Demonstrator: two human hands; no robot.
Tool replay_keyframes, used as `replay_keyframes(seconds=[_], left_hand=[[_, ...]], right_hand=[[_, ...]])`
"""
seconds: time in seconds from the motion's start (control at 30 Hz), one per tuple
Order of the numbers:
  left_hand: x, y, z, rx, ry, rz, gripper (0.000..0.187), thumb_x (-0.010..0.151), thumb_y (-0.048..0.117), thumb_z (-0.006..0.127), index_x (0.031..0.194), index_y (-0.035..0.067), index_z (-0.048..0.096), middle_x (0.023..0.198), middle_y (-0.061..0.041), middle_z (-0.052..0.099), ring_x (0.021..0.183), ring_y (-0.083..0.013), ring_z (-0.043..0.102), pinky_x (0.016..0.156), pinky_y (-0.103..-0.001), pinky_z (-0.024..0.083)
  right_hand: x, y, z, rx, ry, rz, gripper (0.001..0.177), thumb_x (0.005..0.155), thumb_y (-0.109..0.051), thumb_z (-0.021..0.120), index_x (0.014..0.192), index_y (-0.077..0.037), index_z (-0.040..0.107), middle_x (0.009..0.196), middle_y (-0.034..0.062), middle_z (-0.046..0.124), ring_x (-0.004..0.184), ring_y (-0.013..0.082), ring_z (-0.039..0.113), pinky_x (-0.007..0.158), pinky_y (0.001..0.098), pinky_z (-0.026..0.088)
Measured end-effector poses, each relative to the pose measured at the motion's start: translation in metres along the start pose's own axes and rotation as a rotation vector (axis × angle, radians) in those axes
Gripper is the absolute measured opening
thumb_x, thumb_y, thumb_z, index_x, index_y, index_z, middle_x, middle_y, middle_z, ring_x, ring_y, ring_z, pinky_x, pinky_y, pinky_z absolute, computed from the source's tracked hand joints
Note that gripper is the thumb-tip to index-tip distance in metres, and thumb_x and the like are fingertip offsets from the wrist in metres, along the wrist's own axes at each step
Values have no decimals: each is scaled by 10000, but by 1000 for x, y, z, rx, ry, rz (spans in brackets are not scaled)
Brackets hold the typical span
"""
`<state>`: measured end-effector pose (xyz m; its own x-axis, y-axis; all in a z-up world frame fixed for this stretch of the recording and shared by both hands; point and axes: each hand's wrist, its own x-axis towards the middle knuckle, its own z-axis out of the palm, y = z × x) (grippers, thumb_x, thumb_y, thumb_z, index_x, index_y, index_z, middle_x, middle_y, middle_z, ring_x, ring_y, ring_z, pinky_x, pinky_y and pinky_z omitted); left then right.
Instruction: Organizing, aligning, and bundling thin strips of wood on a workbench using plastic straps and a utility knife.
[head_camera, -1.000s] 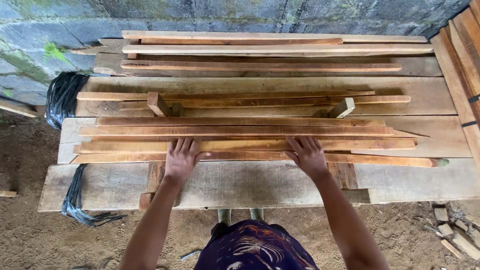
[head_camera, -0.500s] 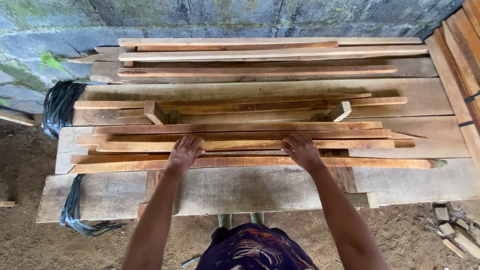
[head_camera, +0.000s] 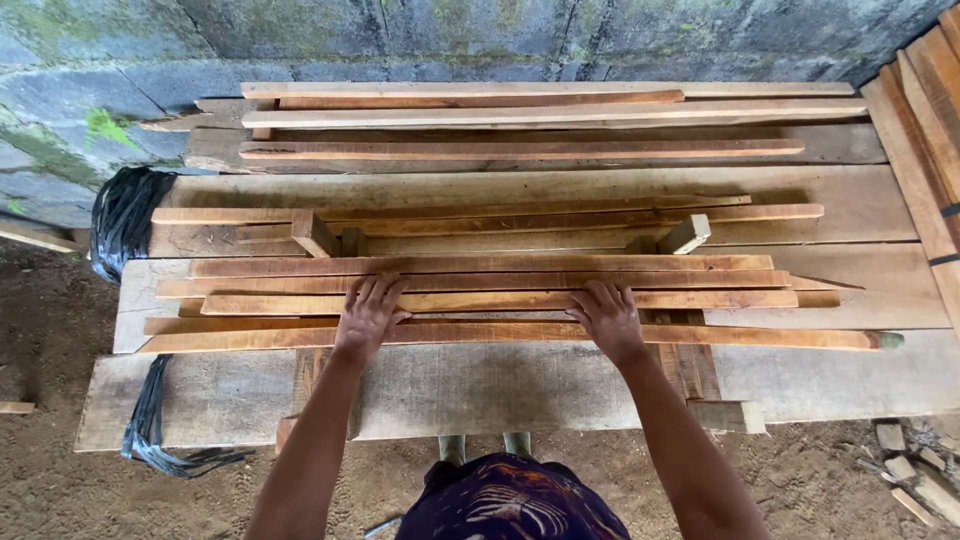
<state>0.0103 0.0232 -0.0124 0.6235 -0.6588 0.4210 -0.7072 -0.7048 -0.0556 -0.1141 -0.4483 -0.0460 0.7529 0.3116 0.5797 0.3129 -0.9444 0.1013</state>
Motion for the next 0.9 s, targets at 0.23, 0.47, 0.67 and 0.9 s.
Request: replay_keyframes(seconds=[0.23,0.47,0.67,0.9], left_hand=[[6,-8,1,-25,-236,-53,710,861,591,625,1492,294,488,1576,-60,449,1465,-255,399,1157,-553,328],[43,-4,-5,-75,-418,-60,1073,693,721,751,1584,272,358,1616,-56,390,1520,-243,322,1237,-615,213],[59,-3,1,-46,-464,-64,1178,611,822,724,1586,297,323,1510,-10,467,1434,-185,425,1230,-543,235],[57,-9,8,-31,-433,-21,1142,612,853,688,1552,281,383,1427,-13,535,1333,-179,525,1157,-493,328]], right_hand=[[28,-8,-35,-92,-29,106,432,799,-586,738,1115,-293,717,1222,62,576,1201,330,544,926,499,436],[66,13,-52,58,-452,209,1121,544,-620,882,1519,-250,470,1541,157,456,1484,347,383,1245,518,263],[73,27,-39,8,-382,93,1097,514,-771,786,1472,-297,534,1253,52,647,1217,234,625,1149,444,404],[65,35,-26,66,-319,55,1073,503,-746,809,1432,-253,595,1156,85,680,1120,268,673,1083,467,464]])
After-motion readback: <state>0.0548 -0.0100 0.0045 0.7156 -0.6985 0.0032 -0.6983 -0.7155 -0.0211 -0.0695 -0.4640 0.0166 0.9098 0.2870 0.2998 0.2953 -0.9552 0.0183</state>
